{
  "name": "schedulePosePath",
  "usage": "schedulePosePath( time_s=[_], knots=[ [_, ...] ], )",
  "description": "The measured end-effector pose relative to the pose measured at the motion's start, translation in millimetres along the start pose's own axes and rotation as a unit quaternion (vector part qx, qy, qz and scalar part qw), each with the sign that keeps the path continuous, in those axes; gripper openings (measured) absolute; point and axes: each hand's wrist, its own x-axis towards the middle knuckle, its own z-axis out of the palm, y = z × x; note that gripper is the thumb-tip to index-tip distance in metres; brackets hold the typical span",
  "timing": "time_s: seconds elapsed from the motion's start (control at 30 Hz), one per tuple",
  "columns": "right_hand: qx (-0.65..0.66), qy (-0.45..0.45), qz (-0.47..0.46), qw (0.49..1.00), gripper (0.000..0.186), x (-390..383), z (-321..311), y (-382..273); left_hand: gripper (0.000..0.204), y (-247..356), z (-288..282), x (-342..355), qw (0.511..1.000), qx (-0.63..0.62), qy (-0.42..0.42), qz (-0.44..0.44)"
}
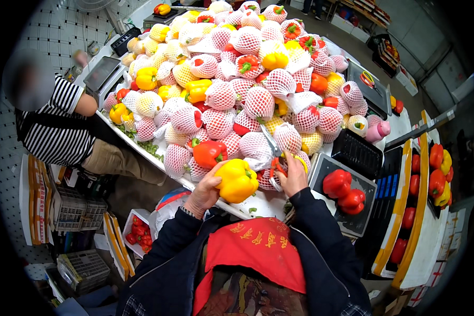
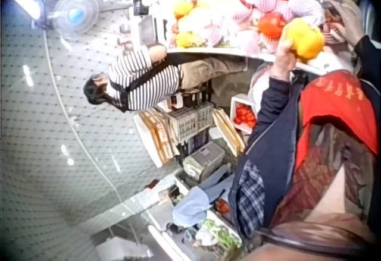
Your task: The person trims the stems of red and yellow bell peppers using scissors and places them into black plastic trays. The person repeatedly picks peppers from a large pile, cuts the stems, and arranges the peppers in trays on the counter.
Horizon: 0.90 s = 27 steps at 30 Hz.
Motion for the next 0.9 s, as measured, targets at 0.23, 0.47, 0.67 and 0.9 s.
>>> schedulePosePath(
  time_s=[0.23, 0.47, 0.67, 0.9],
  knots=[
    [0.274, 0.001, -0.039, 0.961, 0.065, -11, -20, -35, 0.068, -3, 41, 13, 0.981, 0.191, 0.013, 0.027],
    [0.557, -0.070, 0.076, 0.824, 0.051, -32, -22, -40, 0.060, -33, 63, 29, 0.880, 0.462, -0.010, 0.113],
    [0.778, -0.080, 0.227, 0.581, 0.056, -44, -25, -22, 0.037, -33, 78, 41, 0.901, 0.431, 0.014, 0.037],
    [0.814, -0.011, 0.309, 0.492, 0.054, -60, -30, -10, 0.070, -45, 101, 42, 0.826, 0.524, -0.109, 0.176]
  ],
)
